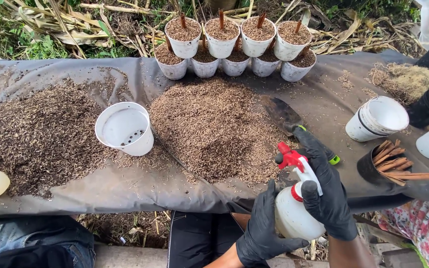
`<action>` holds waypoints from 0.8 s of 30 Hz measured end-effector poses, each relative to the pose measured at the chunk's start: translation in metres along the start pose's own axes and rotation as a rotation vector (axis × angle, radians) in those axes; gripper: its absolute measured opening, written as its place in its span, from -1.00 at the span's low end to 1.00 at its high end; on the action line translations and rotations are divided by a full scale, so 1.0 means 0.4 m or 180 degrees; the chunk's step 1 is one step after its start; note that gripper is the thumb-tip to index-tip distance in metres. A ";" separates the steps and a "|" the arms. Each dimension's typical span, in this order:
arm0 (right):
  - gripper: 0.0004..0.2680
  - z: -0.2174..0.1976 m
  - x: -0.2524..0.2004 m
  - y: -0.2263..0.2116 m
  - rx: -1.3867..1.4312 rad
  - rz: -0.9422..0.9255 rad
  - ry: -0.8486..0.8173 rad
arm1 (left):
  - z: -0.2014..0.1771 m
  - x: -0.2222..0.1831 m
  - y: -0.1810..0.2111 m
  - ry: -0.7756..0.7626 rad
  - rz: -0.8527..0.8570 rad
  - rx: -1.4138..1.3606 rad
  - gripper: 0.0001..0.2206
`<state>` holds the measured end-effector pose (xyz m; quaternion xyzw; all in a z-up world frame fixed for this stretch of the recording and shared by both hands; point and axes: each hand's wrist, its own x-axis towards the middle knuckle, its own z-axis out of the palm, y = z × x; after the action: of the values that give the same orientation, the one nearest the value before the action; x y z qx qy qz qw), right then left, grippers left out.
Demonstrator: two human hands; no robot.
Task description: Filling small pots with soil substrate, inserting wooden cuttings, and spraying them with water at a workstation.
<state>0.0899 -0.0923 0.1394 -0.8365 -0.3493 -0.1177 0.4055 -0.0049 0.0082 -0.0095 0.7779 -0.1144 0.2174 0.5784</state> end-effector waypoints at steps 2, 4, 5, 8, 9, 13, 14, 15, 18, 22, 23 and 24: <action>-0.35 0.002 -0.011 0.008 -0.0049 0.0008 -0.0069 | 0.003 -0.003 0.002 0.0016 0.0034 0.0050 0.14; -0.32 0.009 -0.034 0.035 0.0003 0.0129 -0.0069 | 0.004 -0.002 0.009 0.0105 0.0035 -0.0030 0.12; -0.32 0.009 -0.039 0.039 0.0002 0.0139 -0.0065 | 0.007 -0.004 0.007 0.0094 0.0033 -0.0033 0.12; -0.33 0.003 -0.046 0.040 -0.0014 0.0323 -0.0036 | 0.012 -0.005 0.003 0.0238 0.0194 -0.0004 0.10; -0.35 0.000 -0.043 0.035 0.0020 0.0185 -0.0114 | 0.011 -0.004 0.002 0.0192 0.0200 -0.0078 0.11; -0.28 0.016 -0.044 0.035 0.0100 0.0287 -0.0316 | 0.032 -0.030 -0.019 -0.0119 -0.0114 0.0064 0.15; -0.28 0.023 -0.050 0.035 0.0102 0.0293 -0.0319 | 0.019 -0.021 0.000 -0.0122 -0.0121 0.0063 0.15; -0.25 0.031 -0.056 0.036 0.0355 0.0547 -0.0300 | 0.007 -0.012 0.018 -0.0091 -0.0149 -0.0242 0.13; -0.23 0.033 -0.076 0.050 0.0454 0.0834 -0.0161 | 0.001 -0.006 0.038 -0.0097 -0.0213 -0.0448 0.12; -0.33 0.009 -0.096 0.063 -0.0054 0.0457 0.0141 | -0.063 0.088 0.132 -0.0214 -0.0364 -0.0979 -0.25; -0.33 0.006 -0.105 0.064 -0.0056 0.0447 0.0137 | -0.026 0.050 0.087 -0.0204 -0.0358 -0.0979 -0.25; -0.34 0.003 -0.114 0.066 -0.0106 0.0547 0.0295 | 0.011 0.012 0.042 -0.0408 -0.0269 -0.0593 -0.06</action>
<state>0.0746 -0.1250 0.1007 -0.8636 -0.2551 -0.1268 0.4159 -0.0070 -0.0009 0.0060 0.7372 -0.1380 0.1310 0.6484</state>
